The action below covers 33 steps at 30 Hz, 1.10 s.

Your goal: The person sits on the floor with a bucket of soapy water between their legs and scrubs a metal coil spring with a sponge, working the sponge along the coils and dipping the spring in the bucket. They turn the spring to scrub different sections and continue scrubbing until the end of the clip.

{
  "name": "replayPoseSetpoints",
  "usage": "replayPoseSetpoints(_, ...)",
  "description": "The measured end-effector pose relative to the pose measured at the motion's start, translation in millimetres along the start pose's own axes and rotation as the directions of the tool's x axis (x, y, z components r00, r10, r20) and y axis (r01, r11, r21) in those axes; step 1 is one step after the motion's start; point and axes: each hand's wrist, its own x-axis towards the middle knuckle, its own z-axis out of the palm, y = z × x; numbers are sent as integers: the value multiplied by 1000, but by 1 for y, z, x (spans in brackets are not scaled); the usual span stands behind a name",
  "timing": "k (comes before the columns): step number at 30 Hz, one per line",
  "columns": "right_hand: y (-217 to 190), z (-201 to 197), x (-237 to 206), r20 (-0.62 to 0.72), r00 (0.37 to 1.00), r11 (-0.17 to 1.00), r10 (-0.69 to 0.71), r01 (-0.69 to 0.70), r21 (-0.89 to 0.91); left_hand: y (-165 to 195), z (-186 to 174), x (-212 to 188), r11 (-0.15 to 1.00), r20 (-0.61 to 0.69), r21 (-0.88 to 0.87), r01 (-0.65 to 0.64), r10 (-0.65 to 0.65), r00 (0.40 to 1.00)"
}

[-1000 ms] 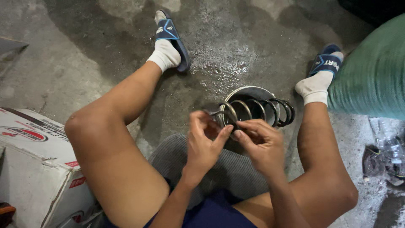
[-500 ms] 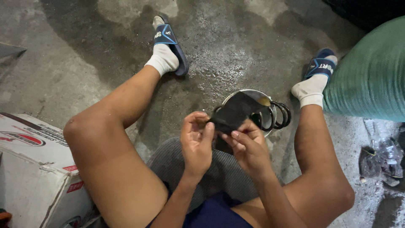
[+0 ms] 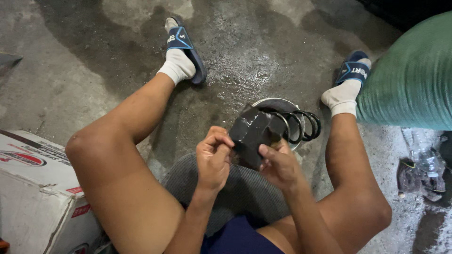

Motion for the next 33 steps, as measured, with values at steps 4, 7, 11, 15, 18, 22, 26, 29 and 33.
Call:
replayPoseSetpoints(4,-14,-6,-8,-49,999,946,14,-29,-324,13,4,4,957,-51,-238,165,-182,982)
replayPoseSetpoints(7,-31,1,-11,2,999,784,-46,37,-619,21,8,8,888,-22,-222,403,-418,908)
replayPoseSetpoints(11,-42,10,-12,119,991,728,-62,127,-674,17,15,6,909,13,317,269,-287,958)
replayPoseSetpoints(15,-26,11,-3,-120,970,798,-211,100,-594,10,19,-2,716,-29,681,156,-186,982)
replayPoseSetpoints(18,-12,11,-2,-178,900,671,-397,152,-726,8,24,-6,737,15,671,79,-120,993)
replayPoseSetpoints(22,-9,17,-2,-182,844,589,-504,182,-787,6,30,-5,775,-18,624,96,-109,994)
replayPoseSetpoints(26,-6,23,-4,-141,808,463,-571,175,-869,-2,29,-6,690,-46,722,54,-30,999)
replayPoseSetpoints(29,1,21,1,-50,758,271,-650,169,-948,-10,31,-13,629,-79,775,58,6,997)
replayPoseSetpoints(33,-10,0,15,-164,694,192,-701,-39,-981,-7,35,-22,596,37,787,-163,218,975)
